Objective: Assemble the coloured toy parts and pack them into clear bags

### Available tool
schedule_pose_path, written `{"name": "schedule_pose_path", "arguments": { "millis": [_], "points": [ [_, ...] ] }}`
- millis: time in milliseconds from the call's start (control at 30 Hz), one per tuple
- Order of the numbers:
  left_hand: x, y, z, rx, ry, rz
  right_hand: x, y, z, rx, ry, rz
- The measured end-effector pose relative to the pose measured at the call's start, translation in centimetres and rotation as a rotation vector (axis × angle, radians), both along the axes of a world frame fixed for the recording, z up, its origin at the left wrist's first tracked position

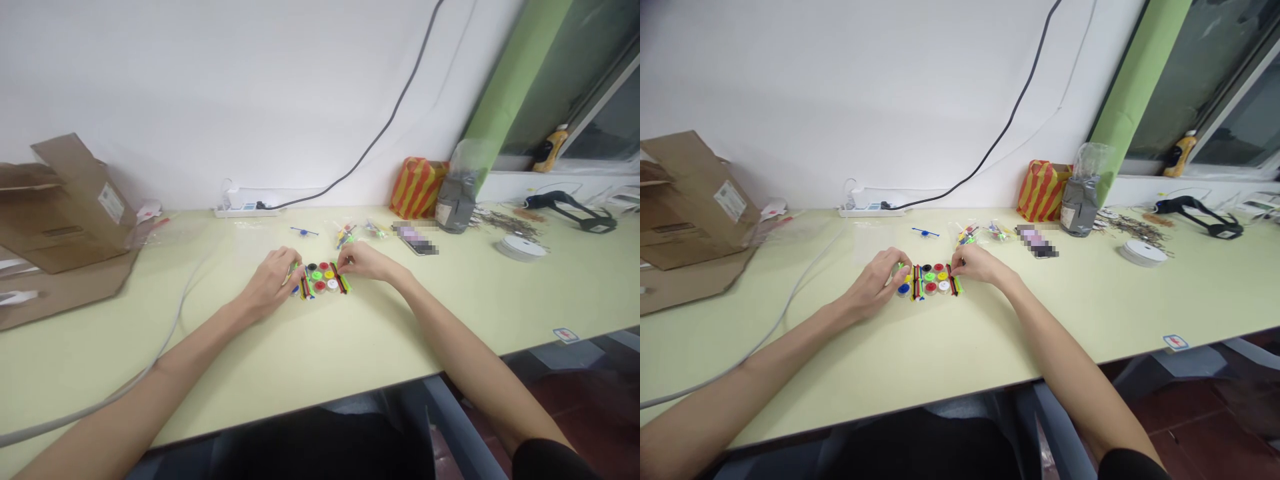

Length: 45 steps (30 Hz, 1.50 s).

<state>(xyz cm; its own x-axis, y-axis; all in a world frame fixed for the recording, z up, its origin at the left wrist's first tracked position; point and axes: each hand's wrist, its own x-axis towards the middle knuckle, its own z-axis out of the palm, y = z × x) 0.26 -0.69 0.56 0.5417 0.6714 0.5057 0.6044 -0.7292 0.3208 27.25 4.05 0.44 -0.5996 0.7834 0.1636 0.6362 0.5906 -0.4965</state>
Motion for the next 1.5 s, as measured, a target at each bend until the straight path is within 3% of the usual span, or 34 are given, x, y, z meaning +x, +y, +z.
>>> {"name": "schedule_pose_path", "arguments": {
  "millis": [333, 633, 733, 833, 967, 1100, 1200, 1500],
  "points": [
    [0.3, 0.2, -0.3, 0.020, 0.004, 0.026, -0.7, -1.3, 1.3, 0.095, 0.161, -0.045],
    [0.5, -0.2, -0.6, 0.020, -0.057, 0.026, -5.7, -4.6, 0.9, -0.174, 0.544, 0.074],
    [0.5, -0.3, -0.7, 0.003, -0.087, 0.039, -5.9, -4.8, 1.1, -0.173, 0.583, 0.063],
    [0.5, -0.3, -0.7, 0.009, -0.077, 0.051, -4.6, -4.6, 2.4, -0.062, 0.518, 0.029],
    [0.3, -0.1, -0.5, 0.035, -0.065, 0.098, -0.8, -3.5, 4.1, 0.141, 0.260, -0.134],
    [-0.2, 0.6, -0.5, 0.074, -0.062, 0.174, 2.4, -1.9, 3.8, -0.031, -0.089, -0.183],
    [-0.4, 1.1, -0.9, 0.093, -0.041, 0.205, 3.1, -1.2, 2.8, -0.164, -0.220, -0.165],
    [-0.6, 1.8, -1.4, 0.085, -0.004, 0.188, 2.3, -0.5, 2.0, -0.108, -0.172, -0.161]
  ]
}}
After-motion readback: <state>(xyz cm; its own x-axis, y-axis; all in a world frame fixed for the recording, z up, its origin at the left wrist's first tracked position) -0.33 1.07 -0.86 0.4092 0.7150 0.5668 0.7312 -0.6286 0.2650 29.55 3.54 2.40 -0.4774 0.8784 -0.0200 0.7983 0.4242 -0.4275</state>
